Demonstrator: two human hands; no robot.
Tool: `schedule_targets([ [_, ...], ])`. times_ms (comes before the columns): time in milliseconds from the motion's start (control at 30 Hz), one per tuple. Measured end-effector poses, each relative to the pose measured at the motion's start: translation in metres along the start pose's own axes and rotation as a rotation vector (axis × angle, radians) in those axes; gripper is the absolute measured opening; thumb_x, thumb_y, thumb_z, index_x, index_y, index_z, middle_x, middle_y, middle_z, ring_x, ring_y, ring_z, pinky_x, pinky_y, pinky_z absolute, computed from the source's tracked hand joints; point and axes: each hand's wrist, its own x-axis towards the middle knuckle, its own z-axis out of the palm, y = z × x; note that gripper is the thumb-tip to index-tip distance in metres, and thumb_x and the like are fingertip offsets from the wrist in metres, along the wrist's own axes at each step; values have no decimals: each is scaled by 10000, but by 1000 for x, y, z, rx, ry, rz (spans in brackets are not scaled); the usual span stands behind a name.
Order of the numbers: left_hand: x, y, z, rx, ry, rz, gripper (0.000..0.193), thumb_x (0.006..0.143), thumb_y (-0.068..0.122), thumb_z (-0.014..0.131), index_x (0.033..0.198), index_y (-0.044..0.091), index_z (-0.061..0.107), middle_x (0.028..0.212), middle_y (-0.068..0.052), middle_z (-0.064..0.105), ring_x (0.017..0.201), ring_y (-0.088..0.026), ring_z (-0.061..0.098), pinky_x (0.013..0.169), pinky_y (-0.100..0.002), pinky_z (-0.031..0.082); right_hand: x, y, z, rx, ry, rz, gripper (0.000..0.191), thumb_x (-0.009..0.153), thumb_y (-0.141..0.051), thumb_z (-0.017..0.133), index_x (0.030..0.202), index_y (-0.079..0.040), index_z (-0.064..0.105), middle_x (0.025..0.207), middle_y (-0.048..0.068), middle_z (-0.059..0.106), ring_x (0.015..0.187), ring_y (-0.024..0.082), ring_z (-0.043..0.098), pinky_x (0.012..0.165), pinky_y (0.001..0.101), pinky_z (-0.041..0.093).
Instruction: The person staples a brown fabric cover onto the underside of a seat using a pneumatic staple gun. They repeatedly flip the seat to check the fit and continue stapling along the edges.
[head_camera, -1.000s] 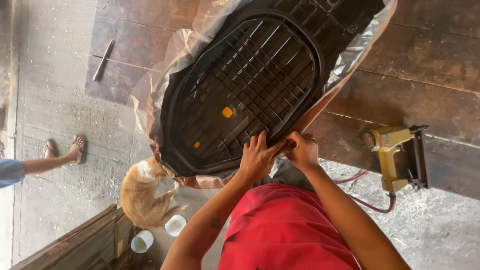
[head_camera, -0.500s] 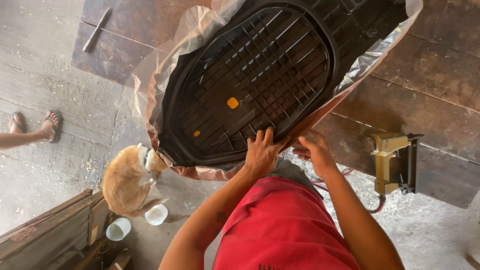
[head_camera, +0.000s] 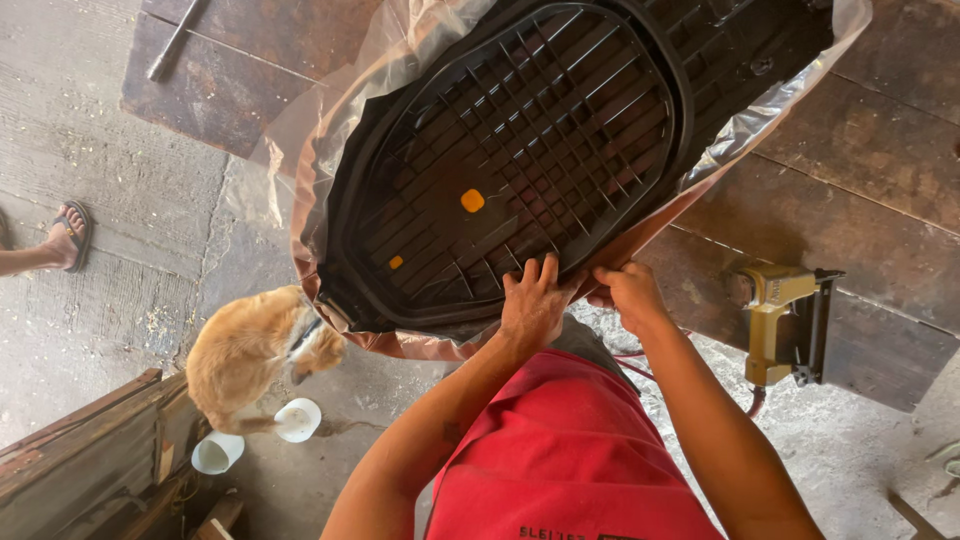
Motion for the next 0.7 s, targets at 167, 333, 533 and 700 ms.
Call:
schedule_targets([
  [167,2,1,0,17,-6,3,702,757,226,774,1422,365,595,1344,-130,471,1065,-292,496,757,-519,513,-2,-3,2,-21,27,2,199,958,-116,615,1090,28,652,973,152,728,813,243,723,662,348,603],
  [333,2,2,0,21,-58,1,757,743,212,777,1450,379,562,1331,-126,467,1070,-293,494,775,-524,514,2,-1,1,-18,33,12,196,939,-114,640,1083,18,652,964,143,734,811,239,732,654,343,602],
  [533,-3,-1,1,-21,30,31,833,733,158,778,1488,394,517,1344,-150,469,1078,-300,520,802,-523,510,5,3,-5,17,5,9,187,940,-94,651,1059,49,658,926,187,734,751,281,720,616,366,579],
  [700,-5,-3,2,-36,52,43,854,713,146,788,1479,391,499,1412,-164,461,1116,-309,535,852,-525,507,8,4,-6,7,-14,16,190,938,-94,627,1070,36,665,933,165,734,757,254,730,610,353,599],
])
